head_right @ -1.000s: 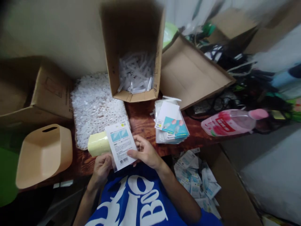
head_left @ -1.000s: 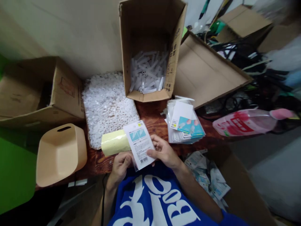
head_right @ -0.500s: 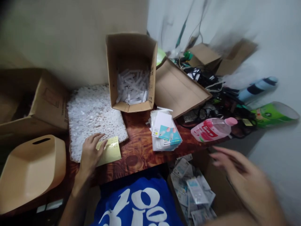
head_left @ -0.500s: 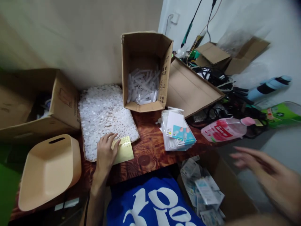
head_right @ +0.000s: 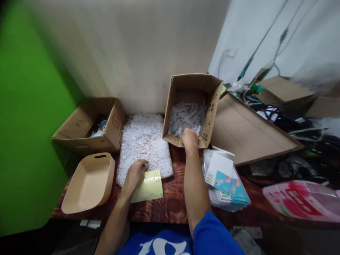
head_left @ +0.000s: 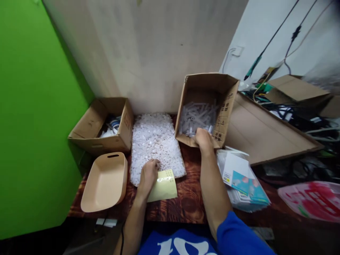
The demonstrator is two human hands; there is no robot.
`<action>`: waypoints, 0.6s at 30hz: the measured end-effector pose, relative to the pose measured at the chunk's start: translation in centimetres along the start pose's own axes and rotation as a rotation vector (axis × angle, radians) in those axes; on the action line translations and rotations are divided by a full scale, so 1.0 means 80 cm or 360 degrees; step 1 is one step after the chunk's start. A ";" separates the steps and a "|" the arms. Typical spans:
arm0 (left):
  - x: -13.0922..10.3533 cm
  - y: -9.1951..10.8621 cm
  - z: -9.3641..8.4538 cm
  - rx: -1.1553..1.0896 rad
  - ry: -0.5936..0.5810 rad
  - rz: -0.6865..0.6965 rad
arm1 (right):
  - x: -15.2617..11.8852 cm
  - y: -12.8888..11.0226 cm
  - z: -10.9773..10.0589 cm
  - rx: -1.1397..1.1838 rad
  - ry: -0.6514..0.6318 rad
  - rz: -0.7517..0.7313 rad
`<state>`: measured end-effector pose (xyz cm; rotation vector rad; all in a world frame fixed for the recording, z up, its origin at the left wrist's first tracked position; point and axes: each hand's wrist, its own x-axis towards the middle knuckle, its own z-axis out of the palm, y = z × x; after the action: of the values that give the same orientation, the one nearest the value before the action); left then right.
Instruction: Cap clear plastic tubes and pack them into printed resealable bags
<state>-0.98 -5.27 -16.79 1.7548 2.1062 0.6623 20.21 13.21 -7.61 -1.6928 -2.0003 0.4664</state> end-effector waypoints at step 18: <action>0.002 0.028 -0.015 -0.1395 0.0246 -0.0198 | -0.147 -0.028 0.039 0.1846 -0.0261 -0.0109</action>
<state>0.25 -4.97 -14.56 1.0911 1.5820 1.4347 18.06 1.38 -10.59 -0.8462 -1.3465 1.4151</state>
